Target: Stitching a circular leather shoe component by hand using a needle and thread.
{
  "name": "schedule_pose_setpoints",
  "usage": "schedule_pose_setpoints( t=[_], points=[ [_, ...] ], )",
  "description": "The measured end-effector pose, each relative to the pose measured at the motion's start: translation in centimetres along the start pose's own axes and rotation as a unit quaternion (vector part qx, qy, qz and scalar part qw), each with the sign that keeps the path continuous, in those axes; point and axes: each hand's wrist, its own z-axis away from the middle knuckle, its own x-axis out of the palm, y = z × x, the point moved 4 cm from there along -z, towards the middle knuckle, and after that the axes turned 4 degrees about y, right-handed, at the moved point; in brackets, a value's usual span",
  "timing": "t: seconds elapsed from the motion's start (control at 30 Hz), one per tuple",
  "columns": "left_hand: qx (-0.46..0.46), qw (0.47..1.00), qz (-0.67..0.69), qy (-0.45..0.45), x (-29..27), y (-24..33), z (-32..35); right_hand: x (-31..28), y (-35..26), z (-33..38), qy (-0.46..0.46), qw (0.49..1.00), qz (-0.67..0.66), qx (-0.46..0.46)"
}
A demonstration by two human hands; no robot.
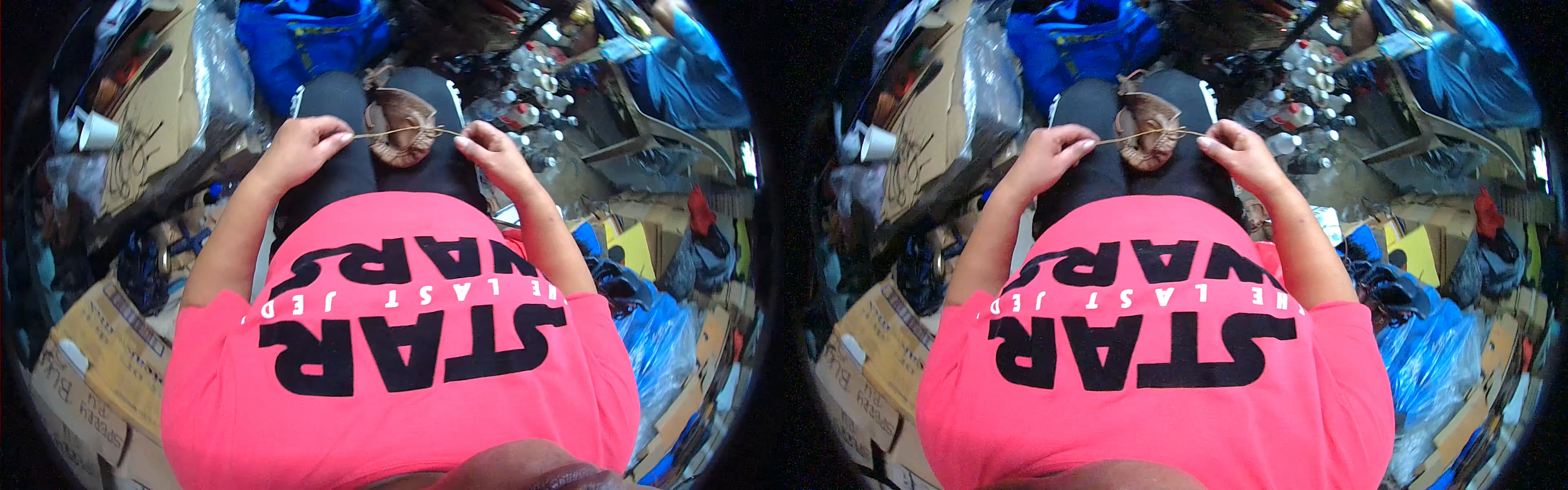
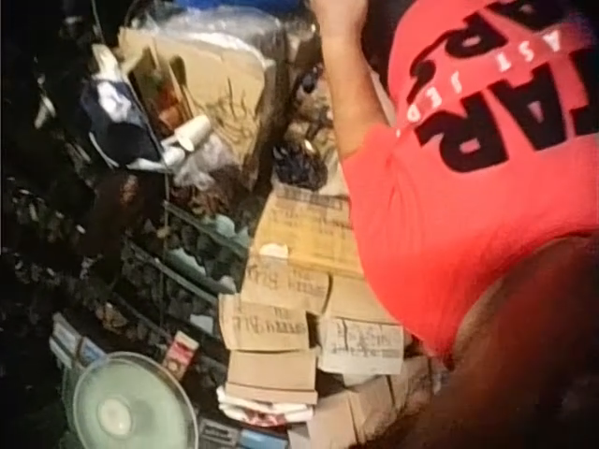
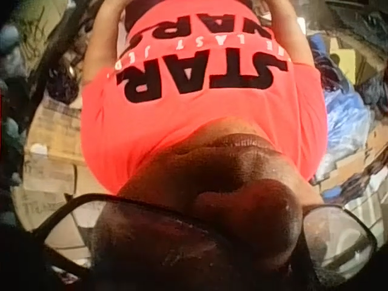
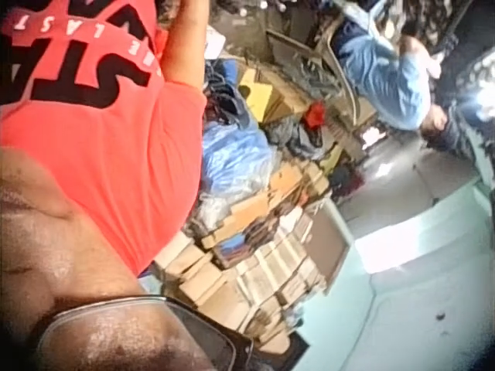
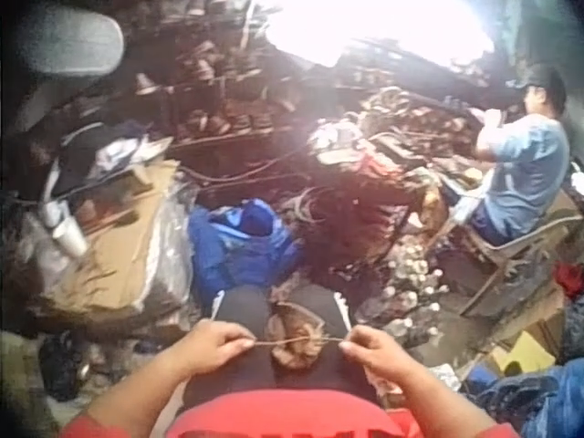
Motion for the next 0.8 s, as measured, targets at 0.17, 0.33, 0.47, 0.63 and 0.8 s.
schedule_pose_setpoints(
  t=[0.17, 0.33, 0.47, 0.63, 0.8],
  points=[
    [0.137, 0.984, -0.092, 0.069, 0.7, 1.0, -0.7, 0.6, 0.0, -0.5, 0.021, 0.996, -0.079, 0.030],
    [0.100, 0.990, -0.097, 0.000, 2.2, 2.2, -1.8, 0.8, 0.3, -0.8, 0.040, 0.997, -0.061, 0.032],
    [0.038, 0.998, -0.026, -0.043, 1.0, 0.9, -0.9, 0.5, 0.5, -1.0, 0.054, 0.996, -0.069, 0.023],
    [-0.023, 0.995, 0.000, 0.098, -5.4, -4.3, 1.1, -3.6, 2.4, -0.5, 0.090, 0.993, -0.067, 0.027],
    [-0.066, 0.985, 0.120, 0.106, -6.1, -9.5, 1.1, -5.3, 4.0, -0.1, 0.057, 0.994, -0.060, 0.066]
  ],
)
